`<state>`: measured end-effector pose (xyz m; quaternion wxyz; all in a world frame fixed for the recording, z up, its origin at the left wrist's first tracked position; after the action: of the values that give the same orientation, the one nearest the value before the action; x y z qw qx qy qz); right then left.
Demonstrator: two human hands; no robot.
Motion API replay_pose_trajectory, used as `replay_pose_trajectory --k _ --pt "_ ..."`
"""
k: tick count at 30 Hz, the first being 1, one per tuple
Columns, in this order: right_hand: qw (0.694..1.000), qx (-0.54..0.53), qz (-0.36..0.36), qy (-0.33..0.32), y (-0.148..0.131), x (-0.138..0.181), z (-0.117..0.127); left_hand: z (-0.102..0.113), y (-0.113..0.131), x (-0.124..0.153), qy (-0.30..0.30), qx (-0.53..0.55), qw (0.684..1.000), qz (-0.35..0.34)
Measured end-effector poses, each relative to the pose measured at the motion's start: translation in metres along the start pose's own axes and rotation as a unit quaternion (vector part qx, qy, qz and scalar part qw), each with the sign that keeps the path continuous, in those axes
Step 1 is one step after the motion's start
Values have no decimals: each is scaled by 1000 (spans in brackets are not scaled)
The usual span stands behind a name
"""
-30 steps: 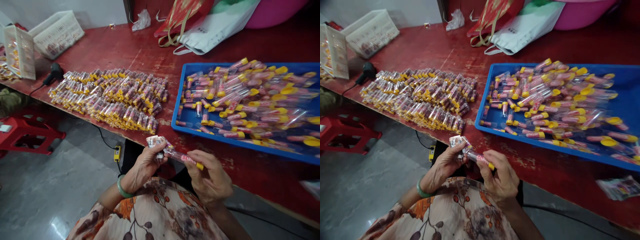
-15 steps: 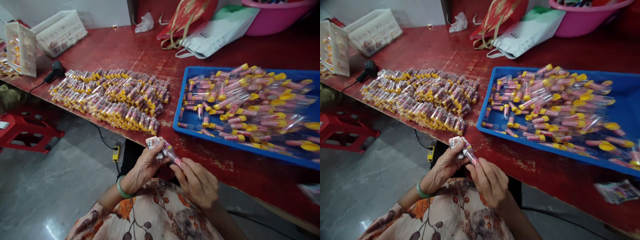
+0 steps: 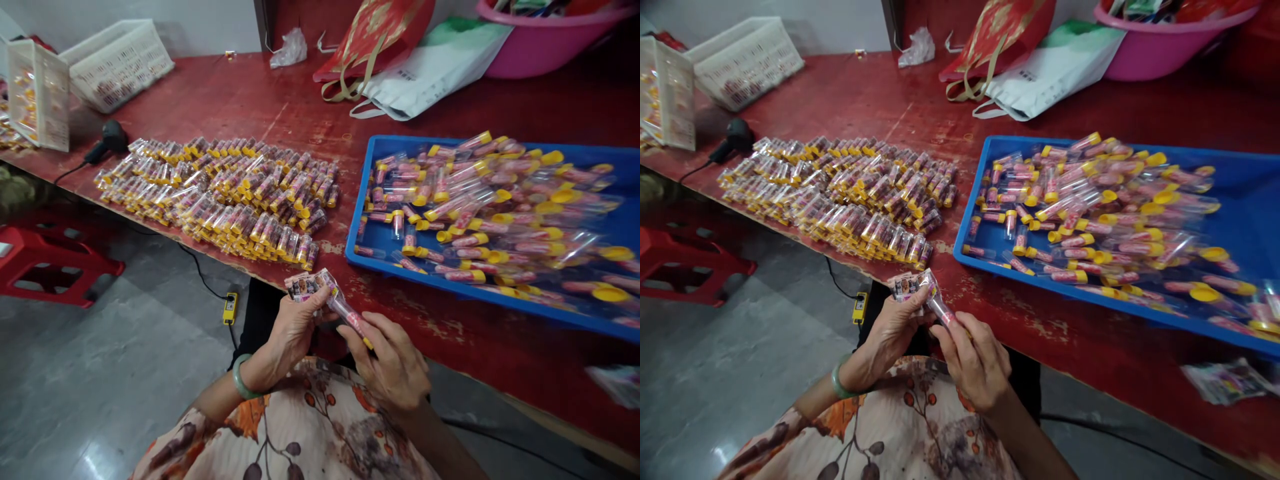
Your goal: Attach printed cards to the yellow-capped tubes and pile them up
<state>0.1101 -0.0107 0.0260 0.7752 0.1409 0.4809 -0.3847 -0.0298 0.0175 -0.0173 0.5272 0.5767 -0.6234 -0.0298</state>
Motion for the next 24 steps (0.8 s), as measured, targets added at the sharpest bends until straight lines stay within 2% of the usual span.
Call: replay_pose_trajectory --k 2,5,7,11,13,20,22,24 --pt "1000 -24 12 7 -2 3 -4 0 0 0 -2 2 1000 -8" --pt "993 -91 -68 19 2 9 -9 0 0 -1 -4 6 1000 -26" --pt "990 -90 -105 28 3 13 -11 0 -1 -1 -7 12 999 -31" --pt "999 -12 -35 33 -3 13 -11 0 -2 -1 -9 22 999 -43" --pt "999 -22 -20 37 -4 13 -12 1 -1 -1 -9 25 999 -47" --pt "988 -113 -100 25 7 19 -18 2 3 -1 13 36 998 -50" --pt "989 -105 -95 29 7 19 -18 2 3 -2 22 42 997 -55" --pt "995 -76 -58 27 4 18 -17 2 3 -2 20 38 997 -61"
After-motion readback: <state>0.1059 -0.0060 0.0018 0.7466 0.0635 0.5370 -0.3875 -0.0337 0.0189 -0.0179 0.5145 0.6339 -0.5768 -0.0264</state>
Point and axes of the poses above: each hand's wrist, its own x-axis away from the middle knuckle, its own z-axis out of the back of the hand, y = z × x, the point moved 4 cm from there along -x, towards the middle knuckle, and after that the axes turned 7 degrees about y, right-handed, at the moved point
